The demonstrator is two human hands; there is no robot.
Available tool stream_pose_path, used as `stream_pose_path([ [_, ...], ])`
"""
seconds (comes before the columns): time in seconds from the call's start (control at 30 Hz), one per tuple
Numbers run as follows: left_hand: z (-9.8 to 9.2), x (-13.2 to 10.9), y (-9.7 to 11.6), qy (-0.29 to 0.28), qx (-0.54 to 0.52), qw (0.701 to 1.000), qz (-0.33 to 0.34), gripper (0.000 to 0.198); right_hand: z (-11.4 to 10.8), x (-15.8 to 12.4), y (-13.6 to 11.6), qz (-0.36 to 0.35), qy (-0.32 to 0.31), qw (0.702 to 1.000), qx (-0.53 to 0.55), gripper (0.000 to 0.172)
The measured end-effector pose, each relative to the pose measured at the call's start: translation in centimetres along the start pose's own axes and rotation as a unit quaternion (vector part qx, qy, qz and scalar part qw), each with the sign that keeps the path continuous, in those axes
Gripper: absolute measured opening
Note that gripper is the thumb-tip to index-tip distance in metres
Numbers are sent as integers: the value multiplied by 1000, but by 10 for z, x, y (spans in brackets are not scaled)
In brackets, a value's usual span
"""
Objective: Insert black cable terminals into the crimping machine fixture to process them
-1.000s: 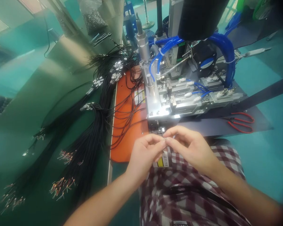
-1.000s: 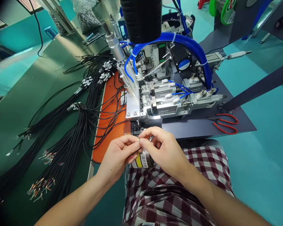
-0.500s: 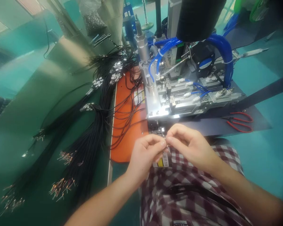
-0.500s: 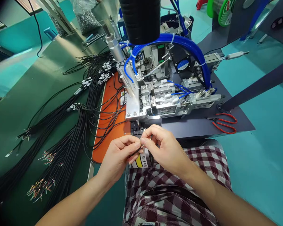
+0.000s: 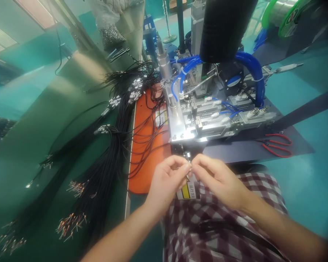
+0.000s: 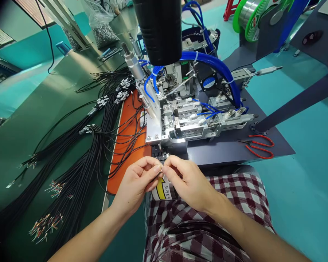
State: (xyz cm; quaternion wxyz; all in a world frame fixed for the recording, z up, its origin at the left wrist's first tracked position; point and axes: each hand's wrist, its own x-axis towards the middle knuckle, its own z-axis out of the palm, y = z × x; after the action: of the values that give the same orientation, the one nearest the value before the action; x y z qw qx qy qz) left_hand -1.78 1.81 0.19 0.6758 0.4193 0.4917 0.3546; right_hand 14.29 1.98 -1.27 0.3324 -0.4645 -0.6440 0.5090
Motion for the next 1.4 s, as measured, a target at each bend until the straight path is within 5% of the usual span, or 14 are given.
stream_pose_path([
  [0.1, -3, 0, 1, 10, 161, 983, 91, 14, -1, 3, -4, -46, 18, 998, -29, 24],
  [0.2, -8, 6, -1, 32, 418, 863, 282, 13, -2, 7, -2, -29, 47, 998, -27, 24],
  [0.27, -12, 14, -5, 23, 502, 793, 345, 15, -2, 11, 4, 8, 45, 999, 21, 26],
  [0.3, -13, 18, -7, 22, 501, 793, 345, 16, -2, 14, 7, 30, 40, 998, 50, 27],
  [0.47, -11, 28, -11, 46, 350, 911, 214, 11, 1, 20, 17, 64, 21, 993, 94, 26],
  [0.63, -11, 27, -7, 37, 267, 951, 151, 8, 4, 18, 11, 35, 33, 998, 28, 25],
  [0.77, -16, 26, -5, 28, 250, 958, 137, 7, 5, 19, 10, -7, 45, 997, -56, 23],
  [0.9, -18, 25, -3, 17, 257, 954, 151, 9, 3, 25, 9, 57, 41, 998, 8, 28],
  [1.03, -18, 23, -5, 33, 344, 906, 243, 10, 1, 28, 7, 101, 22, 990, 98, 32],
  [1.2, -22, 27, -14, 52, 437, 842, 311, 11, 6, 24, 15, 53, 44, 998, 11, 27],
  [1.4, -29, 31, -13, 38, 439, 863, 246, 9, 5, 29, 25, 82, 63, 995, -3, 28],
])
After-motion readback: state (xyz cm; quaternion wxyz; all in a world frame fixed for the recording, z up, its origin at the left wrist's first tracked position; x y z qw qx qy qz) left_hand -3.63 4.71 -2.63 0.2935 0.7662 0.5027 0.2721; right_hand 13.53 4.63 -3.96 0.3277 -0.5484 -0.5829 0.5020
